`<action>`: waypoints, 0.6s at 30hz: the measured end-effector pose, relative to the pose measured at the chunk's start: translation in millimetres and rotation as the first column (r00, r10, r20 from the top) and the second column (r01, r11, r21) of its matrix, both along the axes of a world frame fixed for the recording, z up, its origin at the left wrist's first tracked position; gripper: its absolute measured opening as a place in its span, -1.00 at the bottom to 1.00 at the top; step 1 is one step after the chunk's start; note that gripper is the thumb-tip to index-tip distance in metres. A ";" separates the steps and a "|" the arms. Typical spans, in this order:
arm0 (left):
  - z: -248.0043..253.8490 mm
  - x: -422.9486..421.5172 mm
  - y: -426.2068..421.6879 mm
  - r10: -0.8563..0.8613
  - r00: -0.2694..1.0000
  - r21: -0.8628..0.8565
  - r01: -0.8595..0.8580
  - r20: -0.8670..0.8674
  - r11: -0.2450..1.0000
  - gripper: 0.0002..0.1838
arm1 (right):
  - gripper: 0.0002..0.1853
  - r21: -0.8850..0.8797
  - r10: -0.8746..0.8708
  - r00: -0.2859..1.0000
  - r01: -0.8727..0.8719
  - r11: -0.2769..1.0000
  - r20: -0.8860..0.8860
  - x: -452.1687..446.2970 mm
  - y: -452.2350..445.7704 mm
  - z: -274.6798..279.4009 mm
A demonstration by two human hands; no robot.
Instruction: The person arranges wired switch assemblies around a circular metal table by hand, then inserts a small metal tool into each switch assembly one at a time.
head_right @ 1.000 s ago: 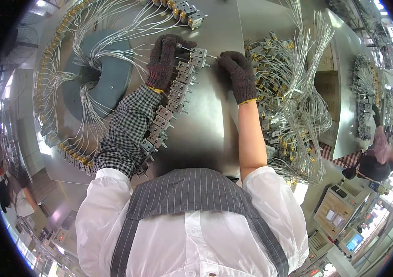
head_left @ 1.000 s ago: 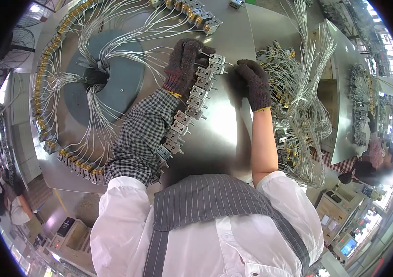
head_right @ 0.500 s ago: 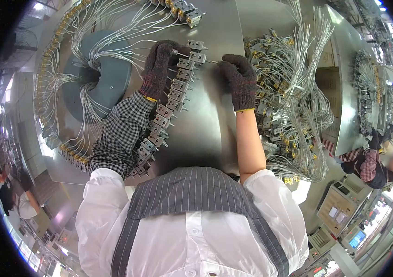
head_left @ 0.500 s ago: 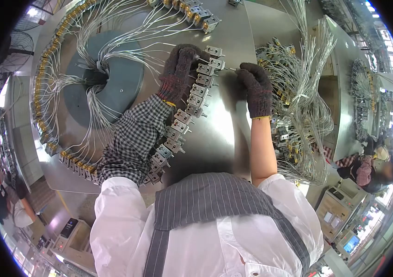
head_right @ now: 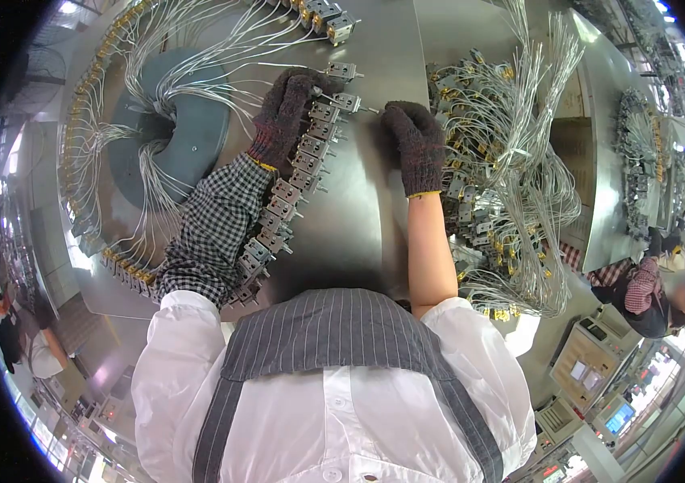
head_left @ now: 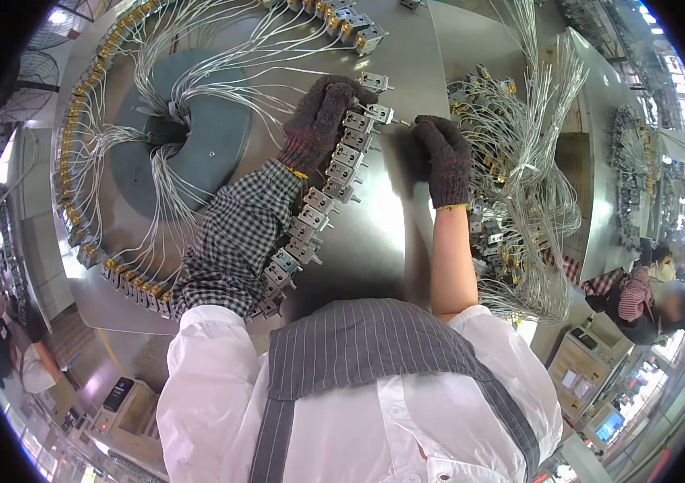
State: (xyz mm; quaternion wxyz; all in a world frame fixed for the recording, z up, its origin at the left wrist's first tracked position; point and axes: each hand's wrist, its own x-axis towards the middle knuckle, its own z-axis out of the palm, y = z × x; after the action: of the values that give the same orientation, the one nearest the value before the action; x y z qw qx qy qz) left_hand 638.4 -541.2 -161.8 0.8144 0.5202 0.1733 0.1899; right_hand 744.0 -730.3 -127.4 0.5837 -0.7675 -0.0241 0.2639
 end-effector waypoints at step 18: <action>8.5 -2.4 0.1 0.056 0.998 -0.007 -0.056 0.006 0.998 -0.65 | -0.73 0.059 -0.031 0.996 0.036 0.998 -0.084 -1.8 -1.8 -10.5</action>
State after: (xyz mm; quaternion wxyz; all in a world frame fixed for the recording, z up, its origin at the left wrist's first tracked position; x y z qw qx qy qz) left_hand 636.0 -541.1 -153.3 0.8111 0.5119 0.1857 0.2136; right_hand 742.3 -732.0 -138.0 0.6114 -0.7382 0.0052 0.2850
